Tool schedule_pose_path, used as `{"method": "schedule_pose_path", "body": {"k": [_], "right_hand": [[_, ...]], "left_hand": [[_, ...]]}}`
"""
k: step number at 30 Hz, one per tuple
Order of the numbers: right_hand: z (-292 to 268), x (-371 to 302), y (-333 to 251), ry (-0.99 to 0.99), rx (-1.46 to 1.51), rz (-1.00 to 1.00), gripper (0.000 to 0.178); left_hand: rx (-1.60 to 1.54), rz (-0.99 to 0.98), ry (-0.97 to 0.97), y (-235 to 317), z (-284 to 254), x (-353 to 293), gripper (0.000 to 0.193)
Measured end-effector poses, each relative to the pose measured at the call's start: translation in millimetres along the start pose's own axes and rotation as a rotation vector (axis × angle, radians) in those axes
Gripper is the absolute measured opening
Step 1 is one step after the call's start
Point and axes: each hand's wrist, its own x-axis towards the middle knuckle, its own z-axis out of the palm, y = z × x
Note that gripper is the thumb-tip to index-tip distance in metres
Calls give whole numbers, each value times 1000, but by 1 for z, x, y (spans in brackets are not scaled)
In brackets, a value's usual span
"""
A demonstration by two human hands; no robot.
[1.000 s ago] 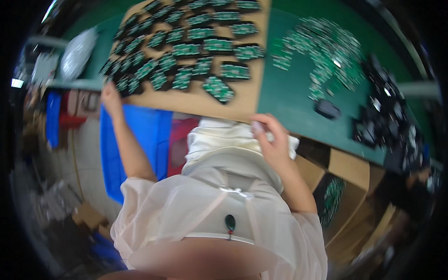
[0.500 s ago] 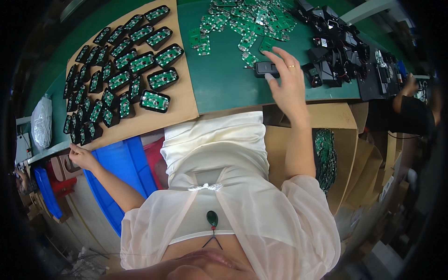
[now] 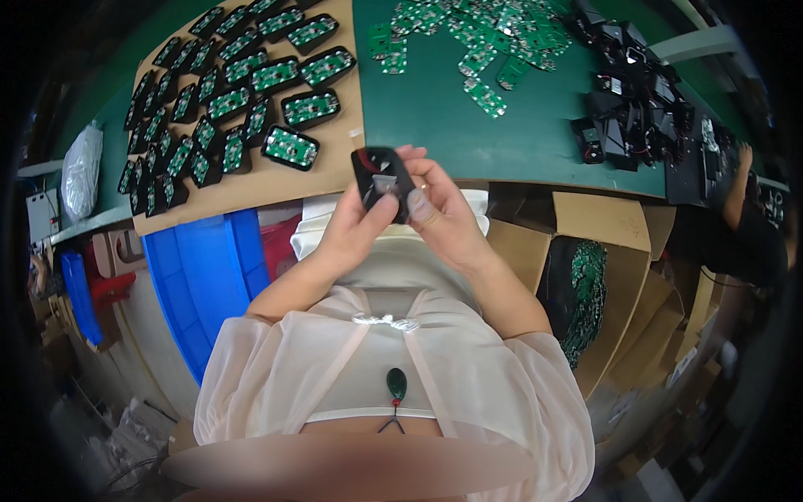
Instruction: The person picks up a black housing and a circuit board, fits the board into the housing by hand, and sets the assembled unit onto a cardboard sheet before repeating the process.
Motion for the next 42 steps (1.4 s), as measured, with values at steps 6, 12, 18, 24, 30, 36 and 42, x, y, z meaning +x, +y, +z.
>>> {"method": "schedule_pose_path", "body": {"k": [6, 12, 18, 24, 30, 36, 42], "right_hand": [[-8, 10, -21, 292, -1123, -537, 21], [8, 16, -23, -2, -1350, -680, 23], [13, 23, -31, -141, -1473, -842, 32], [-60, 47, -79, 601, -2056, -418, 31], [-57, 48, -81, 562, -2046, -280, 25], [-72, 52, -71, 540, -1441, -358, 14], [-61, 56, -66, 420, -1572, -465, 12]], "left_hand": [[33, -149, 164, -5, -6, 0, 27], [283, -239, 114, -12, -11, -6, 26], [-5, -331, 191, -3, -21, -7, 18], [-37, -307, 116, -7, -24, -14, 14], [20, -223, 113, -4, -23, -16, 20], [74, -260, 187, -2, -28, -13, 23], [-39, -224, 249, -3, -30, -5, 21]]}}
